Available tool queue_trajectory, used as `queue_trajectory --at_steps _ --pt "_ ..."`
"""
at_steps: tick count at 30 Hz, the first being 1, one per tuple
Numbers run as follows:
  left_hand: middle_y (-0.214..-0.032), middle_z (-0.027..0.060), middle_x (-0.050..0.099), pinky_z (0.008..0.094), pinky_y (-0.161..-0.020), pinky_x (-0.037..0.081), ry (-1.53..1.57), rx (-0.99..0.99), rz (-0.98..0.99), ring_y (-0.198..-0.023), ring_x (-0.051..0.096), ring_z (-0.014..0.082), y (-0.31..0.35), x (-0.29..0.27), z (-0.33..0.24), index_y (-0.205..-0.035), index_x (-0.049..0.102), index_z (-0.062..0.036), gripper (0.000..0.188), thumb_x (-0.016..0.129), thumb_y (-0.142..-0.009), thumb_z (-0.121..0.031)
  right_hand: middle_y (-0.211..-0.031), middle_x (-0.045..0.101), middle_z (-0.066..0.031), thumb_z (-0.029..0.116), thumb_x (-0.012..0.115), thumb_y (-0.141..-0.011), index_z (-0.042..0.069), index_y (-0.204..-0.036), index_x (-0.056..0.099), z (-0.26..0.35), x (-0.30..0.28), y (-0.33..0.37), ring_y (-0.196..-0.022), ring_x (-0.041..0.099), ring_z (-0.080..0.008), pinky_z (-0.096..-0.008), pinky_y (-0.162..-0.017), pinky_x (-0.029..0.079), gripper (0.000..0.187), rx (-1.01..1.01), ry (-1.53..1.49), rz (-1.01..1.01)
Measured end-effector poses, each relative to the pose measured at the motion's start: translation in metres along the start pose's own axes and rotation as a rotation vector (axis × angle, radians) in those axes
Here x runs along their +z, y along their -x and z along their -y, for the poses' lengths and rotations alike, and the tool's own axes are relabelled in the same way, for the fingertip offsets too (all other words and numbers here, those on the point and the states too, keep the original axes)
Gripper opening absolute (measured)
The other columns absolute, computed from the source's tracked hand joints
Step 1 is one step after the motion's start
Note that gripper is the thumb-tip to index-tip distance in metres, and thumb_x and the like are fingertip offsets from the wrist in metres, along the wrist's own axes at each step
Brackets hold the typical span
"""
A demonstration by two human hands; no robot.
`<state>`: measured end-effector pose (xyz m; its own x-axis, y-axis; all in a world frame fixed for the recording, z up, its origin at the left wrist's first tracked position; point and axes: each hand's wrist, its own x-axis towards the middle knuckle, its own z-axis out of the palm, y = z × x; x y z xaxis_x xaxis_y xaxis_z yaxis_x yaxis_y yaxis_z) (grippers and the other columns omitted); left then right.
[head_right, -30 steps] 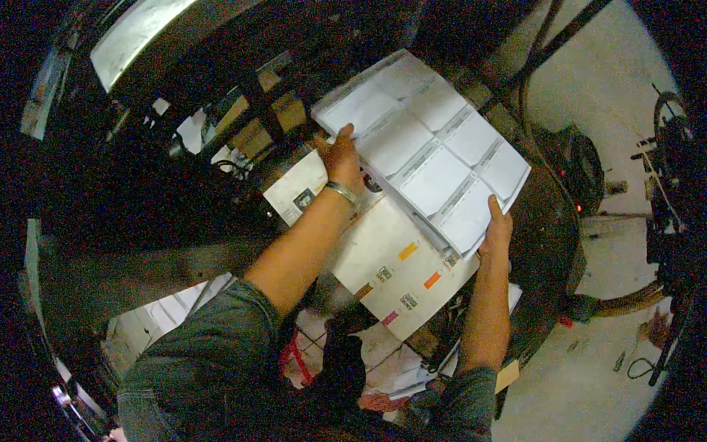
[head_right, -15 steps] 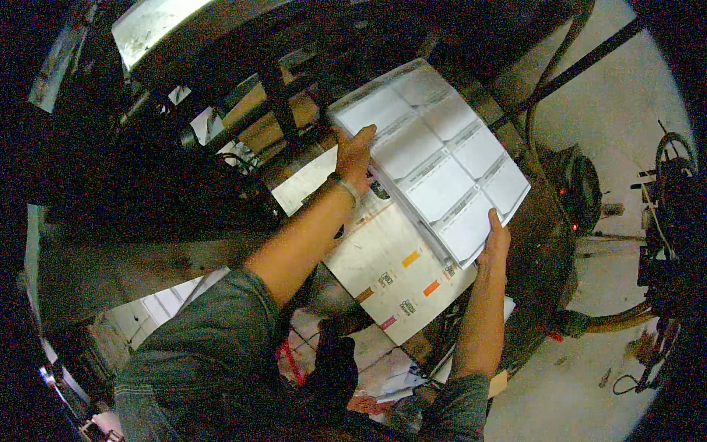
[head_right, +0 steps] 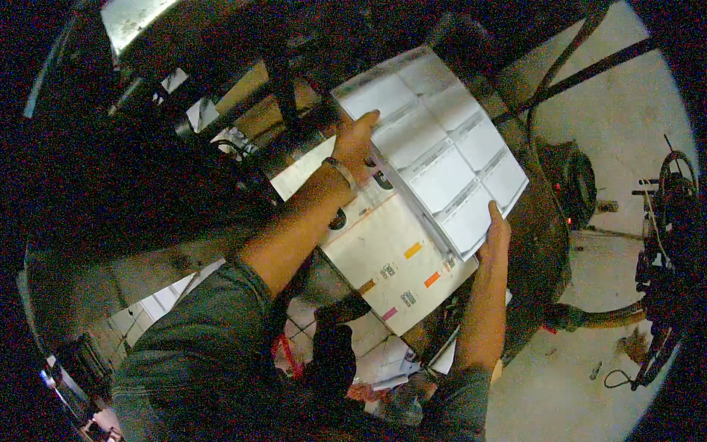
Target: The person picks up stacks of printed paper sheets from a stool, aligns the edges of the sheets by hand, and places the stacks onto the tray of a large machine.
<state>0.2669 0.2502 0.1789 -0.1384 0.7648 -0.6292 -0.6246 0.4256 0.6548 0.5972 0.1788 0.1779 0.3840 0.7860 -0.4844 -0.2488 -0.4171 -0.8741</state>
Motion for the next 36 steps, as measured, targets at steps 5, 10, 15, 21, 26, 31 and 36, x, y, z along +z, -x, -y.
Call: queue_trajectory --at_steps 5,10,15,21,26,31,36 --pt "-0.112 0.0171 0.048 0.0478 -0.076 0.045 -0.147 0.195 -0.084 -0.097 0.051 0.0308 -0.025 -0.01 0.018 -0.124 0.032 -0.0125 0.054 0.058 -0.079 -0.029 -0.109 0.062 -0.0183 0.024 0.06 -0.088 -0.009 -0.118 0.05 0.006 0.019 0.008 -0.094 0.063 -0.0282 -0.0378 -0.083 0.052 0.045 -0.009 0.064 -0.002" --pt "-0.111 0.0184 0.046 0.0453 -0.079 0.043 -0.272 0.319 -0.124 -0.096 0.051 0.0269 -0.047 0.002 0.032 -0.125 0.028 -0.0072 0.054 0.053 -0.078 -0.016 -0.108 0.062 -0.0181 0.025 0.066 -0.083 -0.007 -0.115 0.052 -0.003 -0.009 -0.005 -0.092 0.063 -0.0305 -0.043 -0.082 0.052 0.048 0.003 -0.03 -0.02" --pt "-0.131 0.0244 0.042 0.0496 -0.109 0.016 -0.66 0.585 -0.209 -0.125 0.036 0.0341 -0.089 -0.012 0.05 -0.126 0.039 0.0048 0.059 0.062 -0.074 -0.011 -0.106 0.062 -0.0175 0.024 0.067 -0.083 -0.007 -0.114 0.053 0.004 0.011 0.001 -0.091 0.063 -0.0301 -0.0431 -0.081 0.052 0.047 0.016 -0.017 -0.03" --pt "-0.097 0.012 0.066 0.0708 -0.097 0.015 -2.245 0.792 -0.044 -0.102 0.06 0.0309 -0.038 0.001 0.023 -0.088 0.07 -0.0073 0.018 0.065 -0.073 -0.014 -0.108 0.061 -0.0179 0.024 0.066 -0.084 -0.007 -0.116 0.052 -0.005 -0.011 -0.014 -0.092 0.063 -0.0302 -0.0412 -0.08 0.052 0.047 0.028 0.032 -0.06" --pt "-0.12 0.0176 0.053 0.0589 -0.102 0.022 -1.142 0.57 -0.269 -0.116 0.048 0.0311 -0.128 -0.028 0.076 -0.119 0.05 -0.0029 0.044 0.058 -0.076 -0.013 -0.109 0.061 -0.0174 0.022 0.068 -0.082 -0.007 -0.115 0.052 0.005 0.019 -0.005 -0.092 0.063 -0.0305 -0.0426 -0.08 0.052 0.047 0.049 0.045 -0.067" --pt "-0.138 0.0227 0.031 0.0464 -0.108 0.021 -0.175 0.225 -0.131 -0.127 0.035 0.0359 -0.039 0.005 0.017 -0.134 0.026 -0.0027 0.062 0.049 -0.077 -0.006 -0.109 0.061 -0.0171 0.022 0.068 -0.082 -0.007 -0.114 0.053 -0.004 -0.01 -0.016 -0.093 0.062 -0.0299 -0.0405 -0.082 0.052 0.046 -0.014 0.004 -0.068" --pt "-0.126 0.019 0.039 0.047 -0.099 0.029 -0.694 0.446 -0.152 -0.116 0.042 0.0342 -0.042 -0.006 0.006 -0.124 0.035 -0.0051 0.048 0.05 -0.079 -0.006 -0.108 0.061 -0.0165 0.021 0.067 -0.082 -0.007 -0.114 0.053 -0.001 0.009 -0.014 -0.092 0.062 -0.0288 -0.0392 -0.082 0.051 0.045 -0.012 0.043 -0.029"
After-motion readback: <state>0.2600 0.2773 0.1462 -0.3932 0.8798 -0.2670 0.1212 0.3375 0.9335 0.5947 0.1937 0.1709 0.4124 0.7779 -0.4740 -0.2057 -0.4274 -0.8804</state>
